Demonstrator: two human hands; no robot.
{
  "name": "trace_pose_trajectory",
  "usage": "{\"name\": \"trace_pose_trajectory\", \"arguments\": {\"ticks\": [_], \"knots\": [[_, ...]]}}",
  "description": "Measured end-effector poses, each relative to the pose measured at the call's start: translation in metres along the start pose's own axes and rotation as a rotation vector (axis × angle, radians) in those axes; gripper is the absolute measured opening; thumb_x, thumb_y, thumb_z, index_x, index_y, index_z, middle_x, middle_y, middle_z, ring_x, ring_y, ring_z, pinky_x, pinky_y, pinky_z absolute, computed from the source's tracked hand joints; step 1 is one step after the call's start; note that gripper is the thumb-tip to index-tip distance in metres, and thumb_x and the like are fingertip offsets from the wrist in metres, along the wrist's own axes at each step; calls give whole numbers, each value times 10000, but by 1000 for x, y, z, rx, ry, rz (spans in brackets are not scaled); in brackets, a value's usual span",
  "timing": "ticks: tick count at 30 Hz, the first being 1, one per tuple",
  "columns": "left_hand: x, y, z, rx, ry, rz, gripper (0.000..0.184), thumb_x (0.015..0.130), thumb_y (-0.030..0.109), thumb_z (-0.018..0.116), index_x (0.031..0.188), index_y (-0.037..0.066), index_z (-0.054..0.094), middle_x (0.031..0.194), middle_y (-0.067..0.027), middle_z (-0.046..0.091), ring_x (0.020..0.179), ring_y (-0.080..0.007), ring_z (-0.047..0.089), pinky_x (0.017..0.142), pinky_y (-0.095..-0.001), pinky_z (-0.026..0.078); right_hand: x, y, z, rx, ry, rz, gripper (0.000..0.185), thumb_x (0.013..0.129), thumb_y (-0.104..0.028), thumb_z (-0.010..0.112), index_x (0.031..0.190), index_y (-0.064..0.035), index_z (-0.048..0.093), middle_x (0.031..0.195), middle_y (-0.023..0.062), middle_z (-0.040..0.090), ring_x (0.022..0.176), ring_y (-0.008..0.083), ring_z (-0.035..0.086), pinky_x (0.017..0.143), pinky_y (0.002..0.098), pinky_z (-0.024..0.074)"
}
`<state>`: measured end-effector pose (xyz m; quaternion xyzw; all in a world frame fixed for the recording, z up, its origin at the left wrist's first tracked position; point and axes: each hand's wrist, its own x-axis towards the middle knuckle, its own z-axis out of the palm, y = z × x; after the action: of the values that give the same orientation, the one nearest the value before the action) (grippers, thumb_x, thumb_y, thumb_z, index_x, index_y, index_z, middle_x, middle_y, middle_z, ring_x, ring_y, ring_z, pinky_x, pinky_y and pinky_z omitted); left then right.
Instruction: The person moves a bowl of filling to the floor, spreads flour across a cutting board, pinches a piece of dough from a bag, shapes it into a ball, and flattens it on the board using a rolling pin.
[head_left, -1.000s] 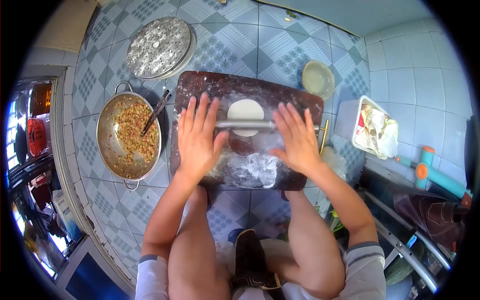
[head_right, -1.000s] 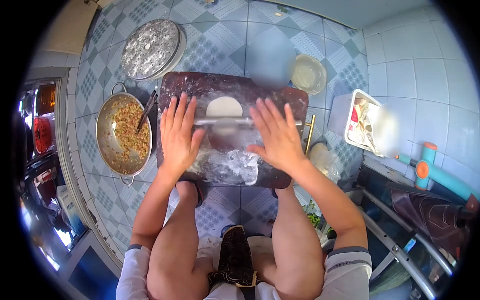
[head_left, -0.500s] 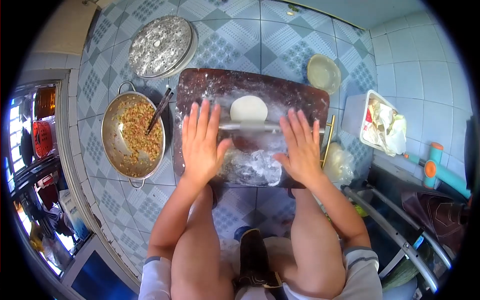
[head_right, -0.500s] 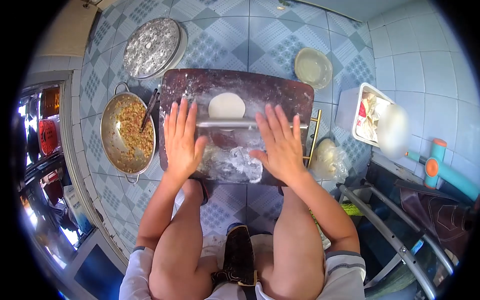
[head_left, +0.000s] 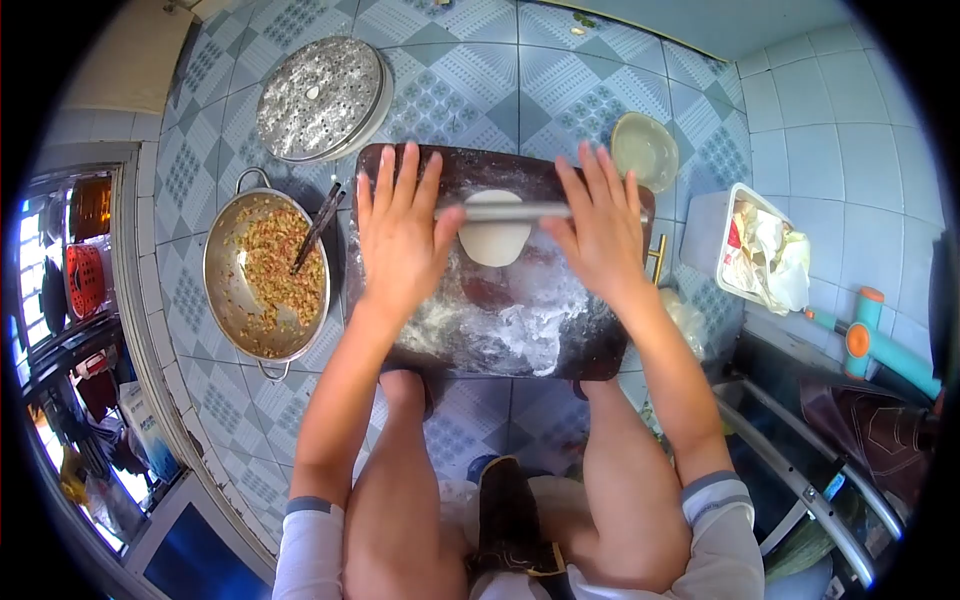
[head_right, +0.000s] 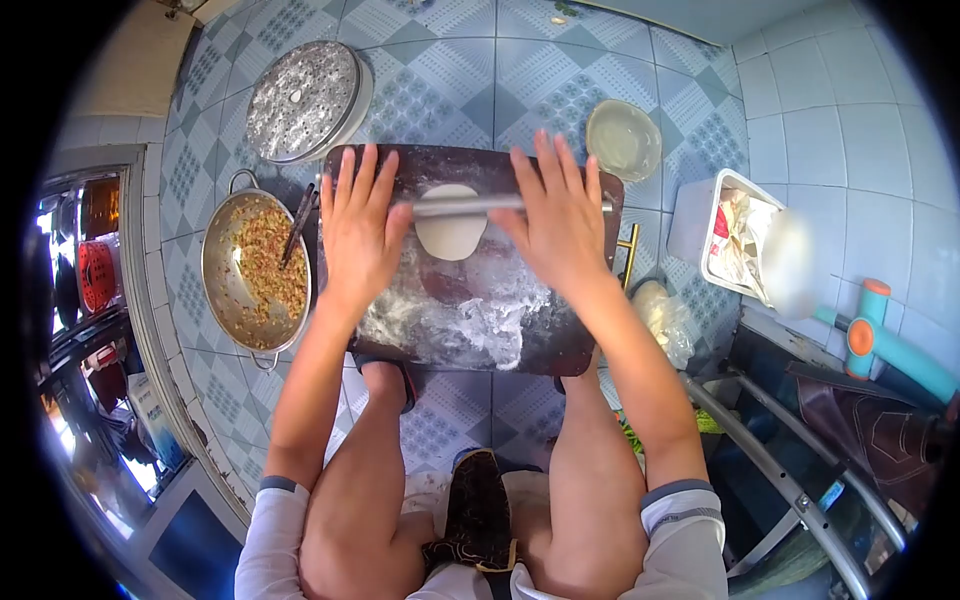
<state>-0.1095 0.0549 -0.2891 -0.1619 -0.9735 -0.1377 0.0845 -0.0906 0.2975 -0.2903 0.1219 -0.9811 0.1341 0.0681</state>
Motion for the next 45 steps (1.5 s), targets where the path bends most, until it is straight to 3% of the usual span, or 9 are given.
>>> {"name": "trace_pose_trajectory", "arguments": {"ticks": [3,5,6,10,14,29,37,41,45], "knots": [[-22,2,-8,-107,-83,-5,495,942,297,557,1365,41,519,1493,-191,400,1407,-393,313,1155,-518,198,-28,3,2,104,33,-14,484,827,-303,705,1231,-61,594,1433,171,442,1308,359,417,1073,525,294],[-29,4,-12,-411,140,-66,416,920,167,571,1311,25,561,1452,-213,432,1386,-412,338,1147,-494,230,-39,6,5,186,72,-19,438,786,-235,754,1165,-58,621,1385,157,484,1245,350,468,1024,512,347],[-29,9,-15,-395,293,-92,290,861,34,590,1148,14,626,1296,-199,540,1248,-398,460,1055,-467,340,-40,5,4,149,124,13,416,752,-194,778,1114,-59,625,1305,138,518,1160,340,504,952,492,383],[-20,20,-20,-398,395,-122,67,849,-9,615,903,30,617,985,-115,612,946,-293,525,863,-392,404,-44,8,4,223,293,179,346,767,-189,780,1040,-48,622,1044,118,585,930,324,583,775,435,460],[-6,29,1,-346,127,-170,147,798,65,693,924,34,624,951,-128,588,938,-330,523,828,-421,414,-44,9,1,345,362,309,262,862,-230,716,993,-31,608,848,115,589,725,304,604,637,371,474],[7,50,4,-507,-79,-298,101,793,52,692,844,29,608,825,-115,607,791,-309,596,712,-422,485,-48,19,0,492,262,339,324,851,-290,732,1001,-25,619,867,106,611,713,283,610,625,343,477],[1,37,-20,-840,66,-306,132,812,-54,698,892,4,611,790,-28,615,743,-91,588,695,-235,485,-47,19,-3,502,234,366,325,845,-289,737,994,-25,619,849,102,608,716,286,611,627,341,476],[-6,27,-54,-655,194,-179,153,782,-91,708,863,5,621,828,-58,636,774,-129,610,724,-260,504,-47,19,-2,513,225,370,325,844,-284,740,1004,-28,620,853,103,610,716,288,613,627,340,479],[-29,20,-40,-465,90,10,110,755,-65,671,810,23,636,842,-118,641,745,-311,633,664,-382,509,-48,19,-2,498,217,375,322,846,-281,737,1007,-27,620,858,102,611,715,285,614,624,337,479]]}}
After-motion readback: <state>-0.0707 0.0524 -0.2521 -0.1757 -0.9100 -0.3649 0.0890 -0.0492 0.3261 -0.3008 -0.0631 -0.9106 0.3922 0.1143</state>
